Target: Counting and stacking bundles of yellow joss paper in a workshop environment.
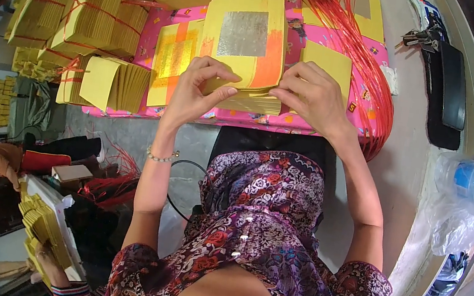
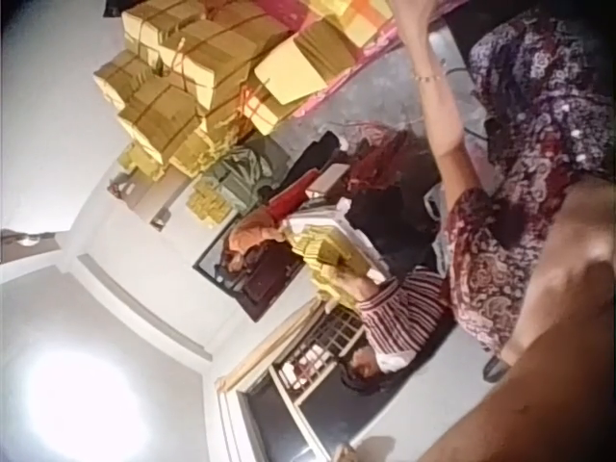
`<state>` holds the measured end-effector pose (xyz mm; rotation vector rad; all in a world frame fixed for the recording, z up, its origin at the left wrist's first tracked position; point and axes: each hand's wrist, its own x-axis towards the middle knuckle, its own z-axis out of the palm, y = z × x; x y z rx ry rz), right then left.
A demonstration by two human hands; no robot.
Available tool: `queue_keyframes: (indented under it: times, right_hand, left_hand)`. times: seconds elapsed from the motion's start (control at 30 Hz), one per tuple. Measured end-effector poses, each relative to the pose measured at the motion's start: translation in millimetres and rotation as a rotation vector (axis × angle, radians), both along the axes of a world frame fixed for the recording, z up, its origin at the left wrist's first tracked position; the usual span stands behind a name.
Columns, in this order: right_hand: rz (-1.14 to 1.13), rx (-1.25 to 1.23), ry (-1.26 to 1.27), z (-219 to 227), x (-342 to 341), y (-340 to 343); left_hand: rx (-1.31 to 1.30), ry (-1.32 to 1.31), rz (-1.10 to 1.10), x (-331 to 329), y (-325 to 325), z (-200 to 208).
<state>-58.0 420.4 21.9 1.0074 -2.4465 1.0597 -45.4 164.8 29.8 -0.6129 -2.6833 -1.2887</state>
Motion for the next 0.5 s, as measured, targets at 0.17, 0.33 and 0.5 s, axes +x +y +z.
queue_keyframes:
  times: [0.17,0.33,0.5]
  right_hand:
    - [-0.022,-0.015,-0.042,1.6,1.4,-2.3]
    - [-0.068,-0.097,-0.117,-3.3,3.0,-5.1]
    - [-0.057,-0.122,-0.176,0.0,3.3,-4.9]
  left_hand:
    - [-0.004,-0.007,-0.002,1.0,-0.1,1.3]
    - [-0.115,0.022,-0.028,3.0,3.0,5.5]
    - [-0.105,0.008,-0.025,1.6,2.1,4.3]
